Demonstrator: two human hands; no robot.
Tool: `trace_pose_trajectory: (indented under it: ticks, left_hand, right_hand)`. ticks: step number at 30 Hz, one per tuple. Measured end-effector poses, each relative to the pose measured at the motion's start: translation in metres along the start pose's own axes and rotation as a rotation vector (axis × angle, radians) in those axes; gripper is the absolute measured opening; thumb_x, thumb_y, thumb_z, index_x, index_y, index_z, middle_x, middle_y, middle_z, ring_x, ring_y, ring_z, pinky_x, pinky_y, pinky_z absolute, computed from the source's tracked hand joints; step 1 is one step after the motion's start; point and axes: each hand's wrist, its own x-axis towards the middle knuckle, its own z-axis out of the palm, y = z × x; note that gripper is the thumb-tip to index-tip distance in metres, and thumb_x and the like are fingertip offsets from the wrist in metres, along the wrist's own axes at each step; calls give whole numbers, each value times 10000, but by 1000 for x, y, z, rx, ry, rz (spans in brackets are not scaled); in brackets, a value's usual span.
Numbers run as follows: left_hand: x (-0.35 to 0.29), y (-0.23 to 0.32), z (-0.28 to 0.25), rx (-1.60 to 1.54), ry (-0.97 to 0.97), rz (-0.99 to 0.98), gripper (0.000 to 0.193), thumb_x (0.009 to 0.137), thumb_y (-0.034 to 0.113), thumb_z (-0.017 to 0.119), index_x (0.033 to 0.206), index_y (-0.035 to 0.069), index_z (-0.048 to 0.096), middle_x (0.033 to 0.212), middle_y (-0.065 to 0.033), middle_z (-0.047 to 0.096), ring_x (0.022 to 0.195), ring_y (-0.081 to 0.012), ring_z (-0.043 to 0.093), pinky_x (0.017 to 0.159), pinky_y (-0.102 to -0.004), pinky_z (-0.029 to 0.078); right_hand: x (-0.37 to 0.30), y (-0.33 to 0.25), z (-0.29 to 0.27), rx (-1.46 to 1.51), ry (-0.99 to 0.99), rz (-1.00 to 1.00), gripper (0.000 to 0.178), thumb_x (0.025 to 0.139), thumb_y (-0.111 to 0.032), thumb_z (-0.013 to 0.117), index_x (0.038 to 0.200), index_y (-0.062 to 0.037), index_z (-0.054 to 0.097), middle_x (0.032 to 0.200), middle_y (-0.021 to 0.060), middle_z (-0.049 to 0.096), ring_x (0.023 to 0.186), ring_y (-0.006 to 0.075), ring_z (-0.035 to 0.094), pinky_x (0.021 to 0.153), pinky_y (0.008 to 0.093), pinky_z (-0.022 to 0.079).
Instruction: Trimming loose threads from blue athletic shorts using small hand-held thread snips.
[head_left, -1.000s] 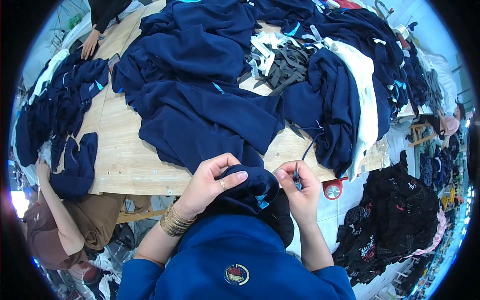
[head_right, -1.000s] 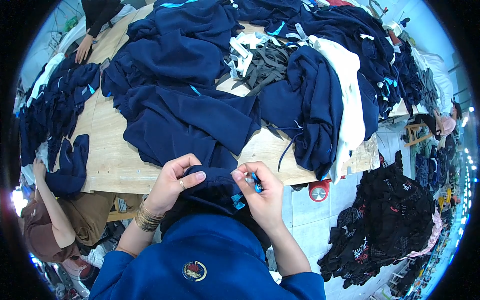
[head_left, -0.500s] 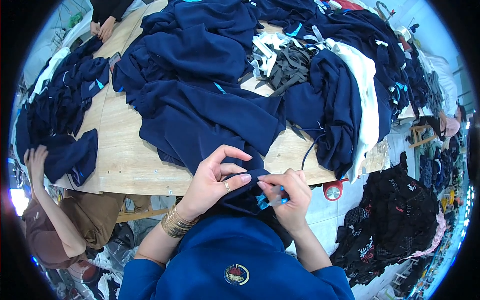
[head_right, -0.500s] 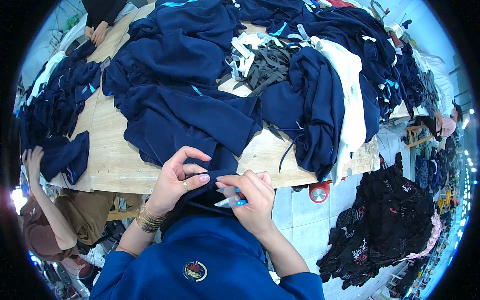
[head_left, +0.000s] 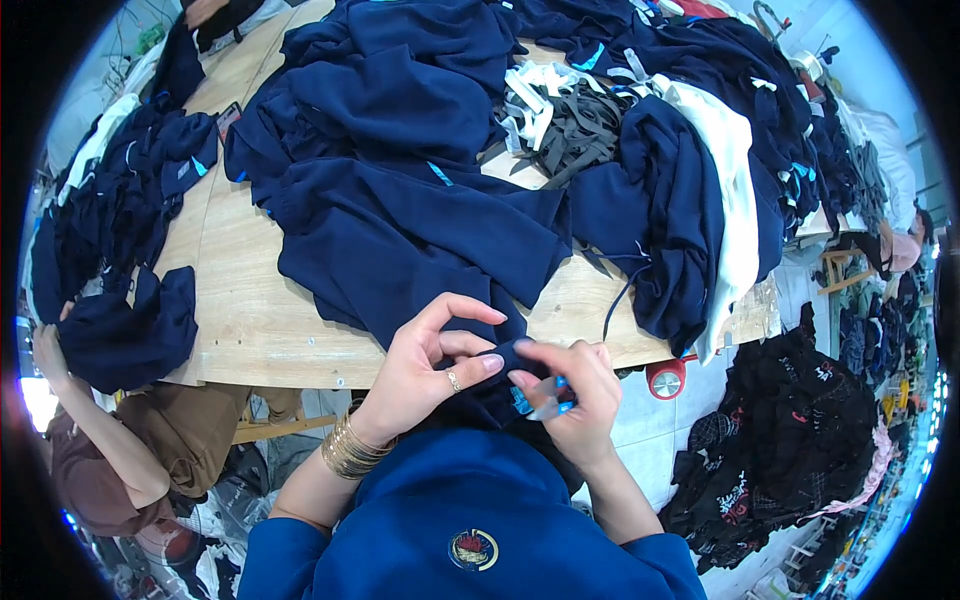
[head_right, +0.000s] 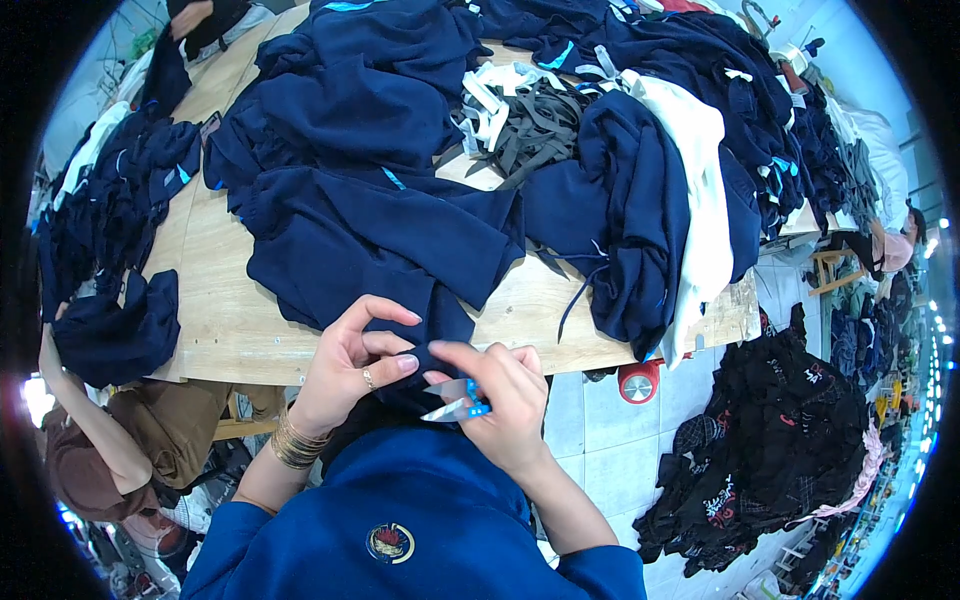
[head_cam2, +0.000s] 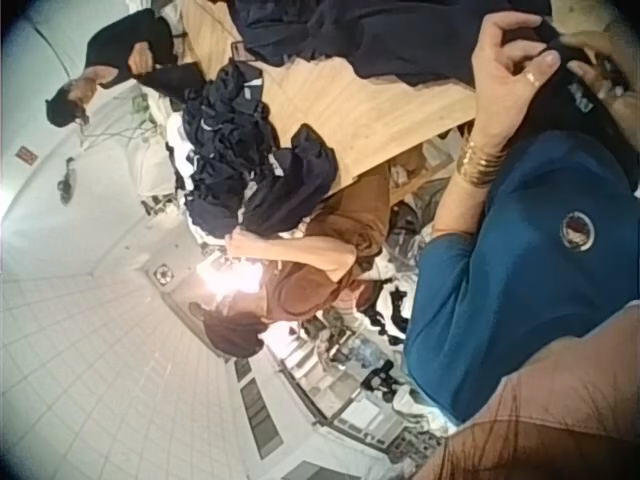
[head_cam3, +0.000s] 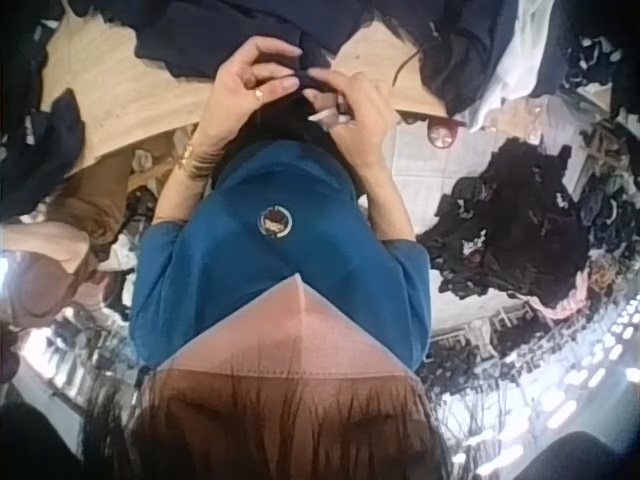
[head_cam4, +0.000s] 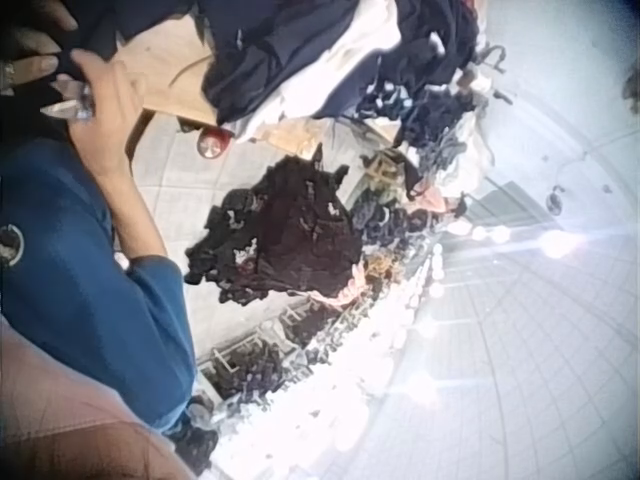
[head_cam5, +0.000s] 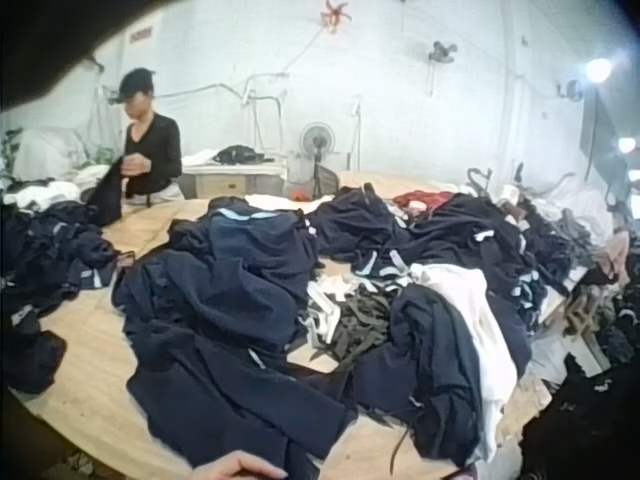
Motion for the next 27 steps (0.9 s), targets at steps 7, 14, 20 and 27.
trace_pose_trajectory:
  ticks: [7,14,20,27]
  left_hand:
    - [1,-1,-1,-8,-16,-21,343,829,31,638,1135,34,483,821,-49,656,746,-39,570,664,-172,432]
    - [1,1,2,-39,-6,-30,342,827,25,638,1131,26,484,822,-52,657,741,-40,568,667,-171,435]
    - [1,0,-2,-20,-28,-29,342,824,29,642,1128,24,486,842,-67,660,773,-51,588,693,-180,455]
    - [-1,0,4,75,45,33,391,813,44,660,1160,41,481,879,-85,661,796,-75,608,706,-189,471]
  right_hand:
    - [-4,9,-5,225,85,159,146,711,2,687,834,-68,651,667,27,571,591,164,493,590,280,344]
    - [2,6,-5,-43,-35,-229,210,664,-51,733,860,-87,665,678,10,576,558,144,479,591,276,317]
    - [0,13,-5,-29,-12,-153,179,688,17,664,832,-73,610,663,12,546,579,146,506,603,274,332]
    - [-6,5,-12,108,-15,114,194,715,-11,702,872,-59,599,729,37,555,592,143,484,601,263,345]
